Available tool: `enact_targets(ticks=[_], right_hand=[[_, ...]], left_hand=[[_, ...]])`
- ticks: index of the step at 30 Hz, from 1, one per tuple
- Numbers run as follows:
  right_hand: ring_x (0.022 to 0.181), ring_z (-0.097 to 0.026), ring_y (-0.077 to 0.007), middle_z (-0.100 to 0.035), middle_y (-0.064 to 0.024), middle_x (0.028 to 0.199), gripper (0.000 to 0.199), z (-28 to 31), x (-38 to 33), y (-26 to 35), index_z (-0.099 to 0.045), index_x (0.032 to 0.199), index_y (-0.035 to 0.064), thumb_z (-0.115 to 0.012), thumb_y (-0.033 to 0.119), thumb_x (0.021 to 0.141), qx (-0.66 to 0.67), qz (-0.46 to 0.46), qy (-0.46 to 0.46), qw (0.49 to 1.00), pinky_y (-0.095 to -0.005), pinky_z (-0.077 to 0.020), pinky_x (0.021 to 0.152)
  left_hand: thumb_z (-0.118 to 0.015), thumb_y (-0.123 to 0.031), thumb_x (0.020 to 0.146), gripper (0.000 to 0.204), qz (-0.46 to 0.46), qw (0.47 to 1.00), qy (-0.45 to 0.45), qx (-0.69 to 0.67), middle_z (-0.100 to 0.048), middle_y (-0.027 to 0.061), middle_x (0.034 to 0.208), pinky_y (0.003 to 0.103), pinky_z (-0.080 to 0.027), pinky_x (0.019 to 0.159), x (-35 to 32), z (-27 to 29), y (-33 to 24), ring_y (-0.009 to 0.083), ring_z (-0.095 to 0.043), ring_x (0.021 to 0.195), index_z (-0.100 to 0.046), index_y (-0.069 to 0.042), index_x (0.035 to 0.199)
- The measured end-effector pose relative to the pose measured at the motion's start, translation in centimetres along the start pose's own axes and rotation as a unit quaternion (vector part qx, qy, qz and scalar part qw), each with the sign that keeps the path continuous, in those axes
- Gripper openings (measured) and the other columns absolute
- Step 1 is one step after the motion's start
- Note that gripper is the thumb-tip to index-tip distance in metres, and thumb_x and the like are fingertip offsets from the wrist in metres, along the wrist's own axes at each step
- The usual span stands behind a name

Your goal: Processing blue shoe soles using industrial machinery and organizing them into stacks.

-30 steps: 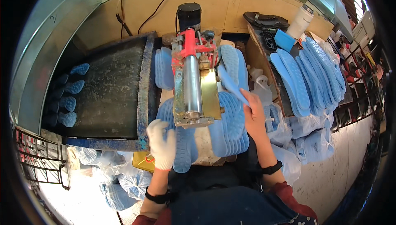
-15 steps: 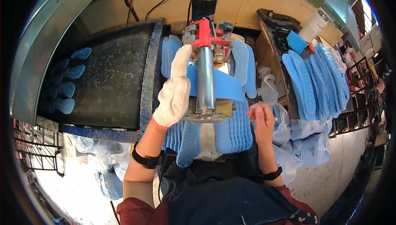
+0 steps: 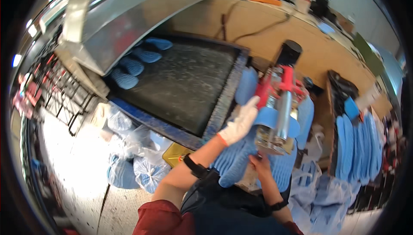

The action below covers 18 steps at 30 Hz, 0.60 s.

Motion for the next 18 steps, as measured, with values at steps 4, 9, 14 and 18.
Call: enact_targets(ticks=[4,9,14,18], right_hand=[[0.056,-0.053,-0.0116,-0.059,-0.0034,0.079,0.043,0.8,0.7,-0.8,-0.05,0.114,0.0023,-0.073,0.01,0.079,0.089,-0.012,0.031,0.996,-0.0238,-0.0406,0.047],[0.057,-0.049,-0.0079,-0.056,-0.0007,0.076,0.024,2.3,-3.5,2.8,-0.056,0.098,0.0056,-0.07,0.016,0.082,0.14,-0.008,-0.045,0.989,-0.0234,-0.0406,0.047],[0.09,-0.062,-0.0165,-0.062,-0.0077,0.1,0.028,7.7,-4.7,6.7,-0.054,0.112,0.0035,-0.059,0.019,0.089,0.16,0.032,-0.069,0.984,-0.0302,-0.0516,0.076],[0.094,-0.062,-0.0193,-0.059,-0.0123,0.113,0.051,9.4,-7.4,12.3,-0.041,0.131,-0.0032,-0.057,0.021,0.089,0.072,0.131,-0.007,0.989,-0.0313,-0.0513,0.081]], left_hand=[[-0.034,-0.043,0.1,0.059,0.073,0.994,0.045,-0.065,-0.035,0.0139,0.146,0.032,-0.021,0.112,-1.8,0.0,-1.1,0.0245,-0.029,0.137,-0.027,-0.005,0.145],[-0.03,-0.042,0.101,0.057,0.158,0.976,0.082,-0.129,-0.042,0.0137,0.14,0.031,-0.025,0.11,-4.7,2.2,0.1,0.0192,-0.037,0.13,-0.036,0.0,0.14],[-0.025,-0.05,0.099,0.065,0.358,0.869,0.067,-0.334,-0.048,0.0154,0.134,0.036,-0.037,0.105,-11.3,2.5,-1.0,0.0218,-0.049,0.12,-0.035,0.0,0.139],[-0.025,-0.056,0.096,0.072,0.265,0.808,-0.035,-0.525,-0.049,0.0184,0.131,0.04,-0.037,0.105,-11.5,6.1,-6.1,0.0274,-0.051,0.119,-0.033,0.002,0.138]])
Point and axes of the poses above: each hand's wrist, its own x-axis towards the middle knuckle, its own z-axis out of the back of the hand, y = z × x, the point moved 10 cm from there along x, towards the middle knuckle
